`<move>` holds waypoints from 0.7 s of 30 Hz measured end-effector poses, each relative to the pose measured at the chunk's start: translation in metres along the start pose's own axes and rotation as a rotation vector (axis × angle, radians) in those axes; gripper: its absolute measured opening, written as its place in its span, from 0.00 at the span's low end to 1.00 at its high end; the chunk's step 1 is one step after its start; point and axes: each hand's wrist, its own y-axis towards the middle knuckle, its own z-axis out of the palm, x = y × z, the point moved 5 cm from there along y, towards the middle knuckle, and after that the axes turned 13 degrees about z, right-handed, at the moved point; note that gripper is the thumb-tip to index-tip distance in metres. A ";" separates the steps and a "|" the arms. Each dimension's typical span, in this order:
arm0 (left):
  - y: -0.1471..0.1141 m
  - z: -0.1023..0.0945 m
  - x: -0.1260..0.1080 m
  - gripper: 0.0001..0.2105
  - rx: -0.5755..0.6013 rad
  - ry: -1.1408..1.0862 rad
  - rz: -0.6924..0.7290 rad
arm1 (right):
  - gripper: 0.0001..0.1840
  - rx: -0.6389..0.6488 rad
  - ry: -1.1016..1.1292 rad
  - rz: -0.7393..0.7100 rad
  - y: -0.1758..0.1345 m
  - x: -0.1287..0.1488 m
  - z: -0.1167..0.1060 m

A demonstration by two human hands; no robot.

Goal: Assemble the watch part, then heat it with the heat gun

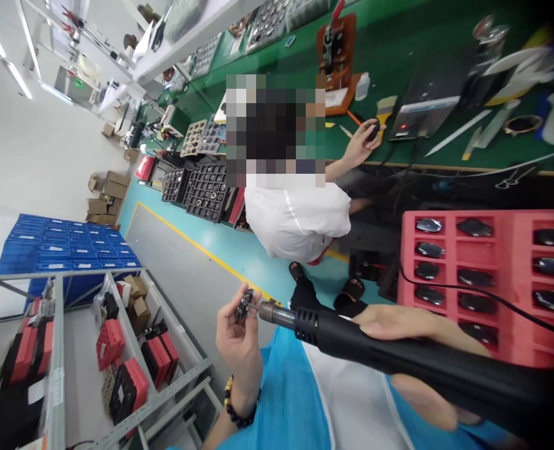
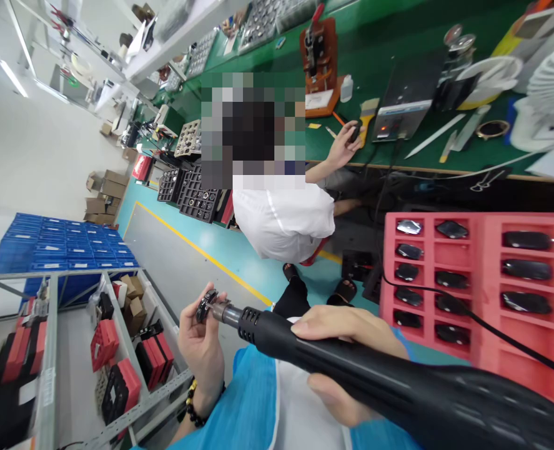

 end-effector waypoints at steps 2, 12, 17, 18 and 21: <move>0.000 0.000 0.000 0.09 -0.010 -0.007 0.001 | 0.13 0.006 0.003 -0.017 0.000 0.000 0.001; 0.000 0.001 0.000 0.09 -0.011 0.015 0.001 | 0.14 -0.026 -0.014 -0.019 -0.001 -0.001 -0.001; -0.001 0.002 -0.001 0.09 -0.005 0.015 0.013 | 0.13 -0.021 -0.015 -0.028 0.000 0.001 -0.001; -0.001 0.002 -0.001 0.09 -0.003 0.014 0.012 | 0.13 -0.005 -0.015 -0.034 0.001 0.001 -0.001; -0.001 0.002 -0.002 0.09 0.000 0.009 0.015 | 0.13 -0.011 -0.026 -0.039 0.003 0.002 -0.002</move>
